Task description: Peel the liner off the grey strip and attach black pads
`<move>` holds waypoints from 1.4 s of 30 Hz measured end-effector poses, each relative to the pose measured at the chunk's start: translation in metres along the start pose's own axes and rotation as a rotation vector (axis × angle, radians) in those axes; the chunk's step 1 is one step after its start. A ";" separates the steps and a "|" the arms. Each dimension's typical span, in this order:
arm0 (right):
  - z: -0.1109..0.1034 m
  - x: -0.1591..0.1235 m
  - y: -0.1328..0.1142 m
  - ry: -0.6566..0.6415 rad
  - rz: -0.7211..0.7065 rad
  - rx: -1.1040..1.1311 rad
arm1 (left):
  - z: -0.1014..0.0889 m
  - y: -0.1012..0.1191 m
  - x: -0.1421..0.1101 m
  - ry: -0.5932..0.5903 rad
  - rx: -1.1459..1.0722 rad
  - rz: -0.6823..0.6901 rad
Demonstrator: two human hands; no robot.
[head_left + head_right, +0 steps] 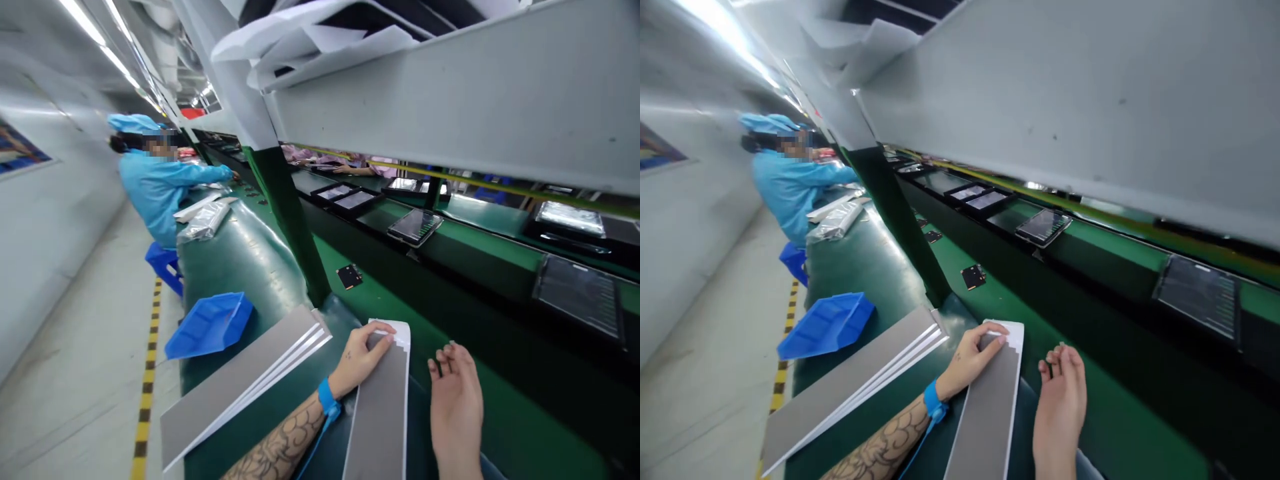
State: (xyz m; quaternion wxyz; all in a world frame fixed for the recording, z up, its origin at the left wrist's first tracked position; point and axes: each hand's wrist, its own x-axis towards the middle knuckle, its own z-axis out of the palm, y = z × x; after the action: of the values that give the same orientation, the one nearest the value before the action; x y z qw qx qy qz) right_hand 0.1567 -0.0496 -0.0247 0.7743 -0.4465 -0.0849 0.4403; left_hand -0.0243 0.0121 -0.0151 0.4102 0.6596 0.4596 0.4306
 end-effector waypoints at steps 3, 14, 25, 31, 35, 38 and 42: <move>0.001 -0.005 0.007 0.049 -0.109 -0.233 | 0.000 0.002 -0.005 0.028 -0.017 -0.028; 0.014 -0.018 0.031 -0.271 -0.041 -0.579 | 0.002 -0.004 -0.012 0.180 -0.007 -0.086; 0.034 -0.031 0.024 -0.350 -0.125 -0.574 | 0.000 -0.004 -0.011 0.154 0.004 -0.046; 0.033 -0.023 0.025 -0.278 -0.131 -0.447 | 0.005 -0.009 -0.016 0.158 -0.288 -0.136; 0.032 -0.017 0.021 -0.180 -0.025 -0.238 | 0.008 -0.018 -0.017 0.274 -0.447 -0.146; 0.030 -0.013 0.015 -0.064 0.058 -0.052 | 0.010 -0.025 -0.011 0.374 -0.518 -0.115; 0.020 -0.003 0.006 -0.039 0.216 0.126 | 0.017 -0.028 0.001 0.491 -0.539 -0.112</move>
State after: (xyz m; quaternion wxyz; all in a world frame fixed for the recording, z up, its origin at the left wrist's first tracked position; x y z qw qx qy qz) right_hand 0.1406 -0.0385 -0.0166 0.7471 -0.3950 -0.0236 0.5341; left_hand -0.0150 0.0173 -0.0463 0.4695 0.3787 0.4499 0.6586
